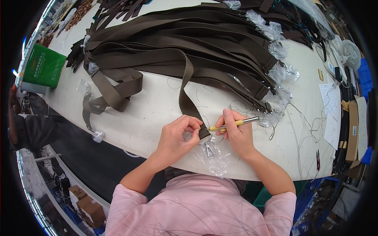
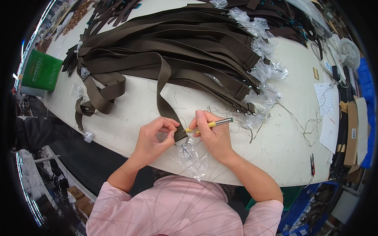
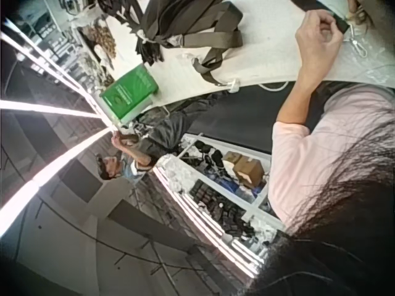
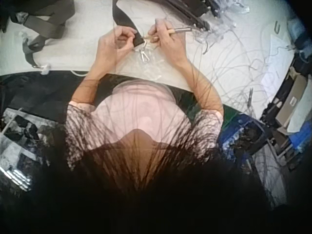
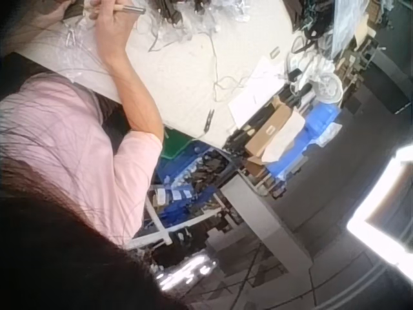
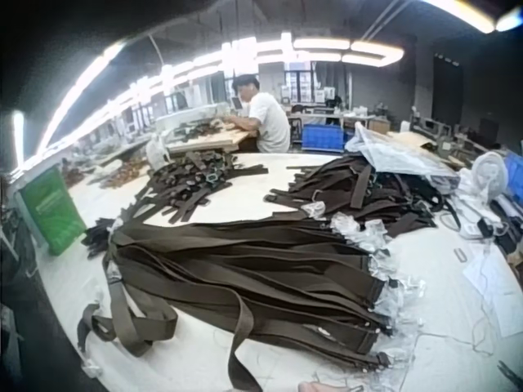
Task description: The person hand-sews a metal clasp onto the end of a dark fabric strap using a yellow-handled awl and thread. They repeatedly pierce the strap and pull the thread through to secure the clasp, then move to the next strap in the pile.
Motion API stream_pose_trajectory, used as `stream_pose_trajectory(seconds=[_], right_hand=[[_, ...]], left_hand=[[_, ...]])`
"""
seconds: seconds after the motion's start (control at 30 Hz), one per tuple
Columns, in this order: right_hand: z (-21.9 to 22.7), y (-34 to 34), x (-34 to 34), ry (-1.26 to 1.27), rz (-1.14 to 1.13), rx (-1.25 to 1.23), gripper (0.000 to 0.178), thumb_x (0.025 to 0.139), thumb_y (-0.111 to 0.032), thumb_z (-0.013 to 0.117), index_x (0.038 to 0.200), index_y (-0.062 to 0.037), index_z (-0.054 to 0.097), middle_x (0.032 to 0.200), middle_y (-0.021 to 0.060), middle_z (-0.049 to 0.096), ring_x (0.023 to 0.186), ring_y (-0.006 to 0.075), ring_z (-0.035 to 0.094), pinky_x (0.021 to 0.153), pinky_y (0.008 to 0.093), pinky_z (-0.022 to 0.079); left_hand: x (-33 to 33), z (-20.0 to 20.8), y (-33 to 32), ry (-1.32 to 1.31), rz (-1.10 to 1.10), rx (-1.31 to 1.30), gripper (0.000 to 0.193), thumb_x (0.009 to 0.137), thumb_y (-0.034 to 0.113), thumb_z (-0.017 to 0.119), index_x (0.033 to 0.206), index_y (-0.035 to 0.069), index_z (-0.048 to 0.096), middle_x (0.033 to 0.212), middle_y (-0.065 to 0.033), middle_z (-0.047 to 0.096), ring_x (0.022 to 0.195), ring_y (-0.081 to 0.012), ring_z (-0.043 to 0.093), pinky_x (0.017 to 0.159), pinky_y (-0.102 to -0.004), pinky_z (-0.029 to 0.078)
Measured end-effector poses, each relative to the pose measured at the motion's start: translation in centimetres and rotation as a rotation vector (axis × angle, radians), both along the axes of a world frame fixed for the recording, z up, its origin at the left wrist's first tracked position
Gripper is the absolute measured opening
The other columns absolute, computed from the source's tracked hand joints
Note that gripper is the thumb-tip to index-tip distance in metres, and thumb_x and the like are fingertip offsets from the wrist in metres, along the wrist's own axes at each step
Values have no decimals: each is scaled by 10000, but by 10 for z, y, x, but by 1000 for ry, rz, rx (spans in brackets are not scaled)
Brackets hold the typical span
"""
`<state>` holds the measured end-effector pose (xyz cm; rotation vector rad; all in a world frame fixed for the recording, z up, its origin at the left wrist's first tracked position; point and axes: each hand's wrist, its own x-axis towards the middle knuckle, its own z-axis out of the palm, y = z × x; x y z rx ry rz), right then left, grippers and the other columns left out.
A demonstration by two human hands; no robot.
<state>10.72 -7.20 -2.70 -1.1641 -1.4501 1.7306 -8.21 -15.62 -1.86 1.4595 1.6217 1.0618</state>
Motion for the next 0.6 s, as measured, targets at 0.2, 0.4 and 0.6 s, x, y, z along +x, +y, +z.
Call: stream_pose_trajectory(seconds=[0.2,0.4,0.6], right_hand=[[2,1,-1,-9,12,2,459,1097,-336,525,834,-2,696,727,31,645,621,74,592,576,239,532],[3,0,-1,-16,20,7,451,1098,-322,525,835,3,694,736,35,652,627,75,594,579,238,529],[1,1,-1,8,17,5,441,1099,-306,522,838,5,695,743,34,654,639,75,598,580,240,533]], left_hand=[[0,4,0,-29,-9,-58,90,850,-61,666,932,-30,645,1060,-135,731,871,-150,726,835,-284,584],[0,3,0,-36,-4,-41,90,851,-64,663,932,-28,643,1059,-128,727,859,-146,721,827,-282,578],[0,5,-1,-35,-7,-54,88,855,-65,657,931,-26,638,1061,-124,726,864,-150,719,829,-283,573]])
